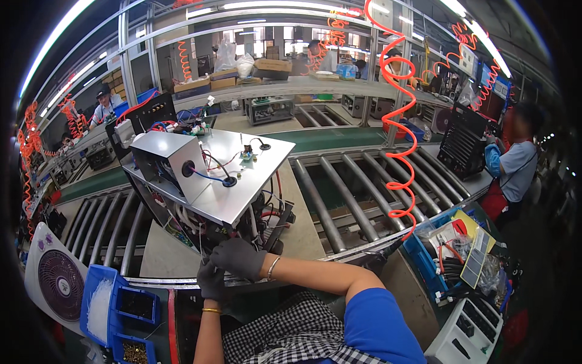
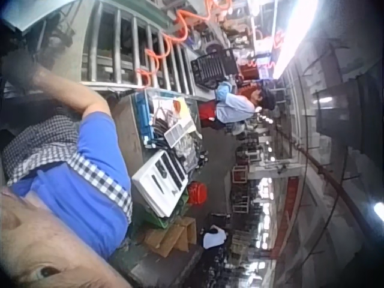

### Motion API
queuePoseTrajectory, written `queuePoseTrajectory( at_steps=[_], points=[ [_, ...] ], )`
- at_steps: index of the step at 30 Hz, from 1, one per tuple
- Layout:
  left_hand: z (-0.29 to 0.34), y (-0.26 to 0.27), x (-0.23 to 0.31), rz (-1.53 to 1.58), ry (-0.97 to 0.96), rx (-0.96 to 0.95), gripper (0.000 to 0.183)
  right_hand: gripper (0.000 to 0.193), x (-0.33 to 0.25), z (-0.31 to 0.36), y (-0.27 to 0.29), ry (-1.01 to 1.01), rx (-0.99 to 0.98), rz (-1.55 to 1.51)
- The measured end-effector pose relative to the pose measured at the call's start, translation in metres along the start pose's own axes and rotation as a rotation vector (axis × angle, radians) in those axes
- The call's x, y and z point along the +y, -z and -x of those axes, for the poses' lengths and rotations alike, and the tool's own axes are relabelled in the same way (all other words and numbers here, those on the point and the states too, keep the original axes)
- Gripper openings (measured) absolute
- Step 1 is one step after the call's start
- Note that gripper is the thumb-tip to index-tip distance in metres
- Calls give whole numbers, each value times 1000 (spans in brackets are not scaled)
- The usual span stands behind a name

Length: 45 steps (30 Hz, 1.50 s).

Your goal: The person assembles an electronic device on a factory assembly line. They connect internal wires, secure components, and attach a black front panel to a silver metal casing using a pneumatic screwdriver. The person works on a single unit, manipulating wires and fasteners to complete the assembly.

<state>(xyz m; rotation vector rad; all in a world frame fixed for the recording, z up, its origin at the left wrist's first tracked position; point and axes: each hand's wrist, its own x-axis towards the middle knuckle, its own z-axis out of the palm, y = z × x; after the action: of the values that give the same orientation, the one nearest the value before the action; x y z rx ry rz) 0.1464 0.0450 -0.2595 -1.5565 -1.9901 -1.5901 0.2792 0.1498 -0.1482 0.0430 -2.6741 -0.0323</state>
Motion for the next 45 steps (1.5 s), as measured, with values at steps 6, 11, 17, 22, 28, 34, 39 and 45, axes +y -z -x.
queuePoseTrajectory(
  at_steps=[6, 11, 17, 22, 28, 34, 39, 45],
  points=[
    [-9, -1, 21, 539, 377, -5, 15, 22, 1, 21, 5, -259, 99, -135],
    [-17, 8, 40, 1023, 803, -25, 10, 30, -6, 36, -27, -262, 142, 102],
    [9, 6, 25, 1027, 832, -60, 9, 28, -5, 36, -25, -310, 101, -1],
    [8, 10, 37, 1084, 878, -89, 10, 26, -7, 40, -17, -274, 172, -54],
    [23, 27, 32, 996, 897, 53, 25, 29, -18, 86, 30, -274, 392, -173],
    [62, 42, 0, 979, 854, 0, 42, 22, -4, 192, 72, -587, 420, -5],
    [65, 25, 38, 878, 970, -14, 37, 21, 2, 272, 121, -905, 406, 362],
    [59, 10, 47, 931, 943, -49, 35, 22, 7, 391, 197, -1502, 305, 882]
  ],
)
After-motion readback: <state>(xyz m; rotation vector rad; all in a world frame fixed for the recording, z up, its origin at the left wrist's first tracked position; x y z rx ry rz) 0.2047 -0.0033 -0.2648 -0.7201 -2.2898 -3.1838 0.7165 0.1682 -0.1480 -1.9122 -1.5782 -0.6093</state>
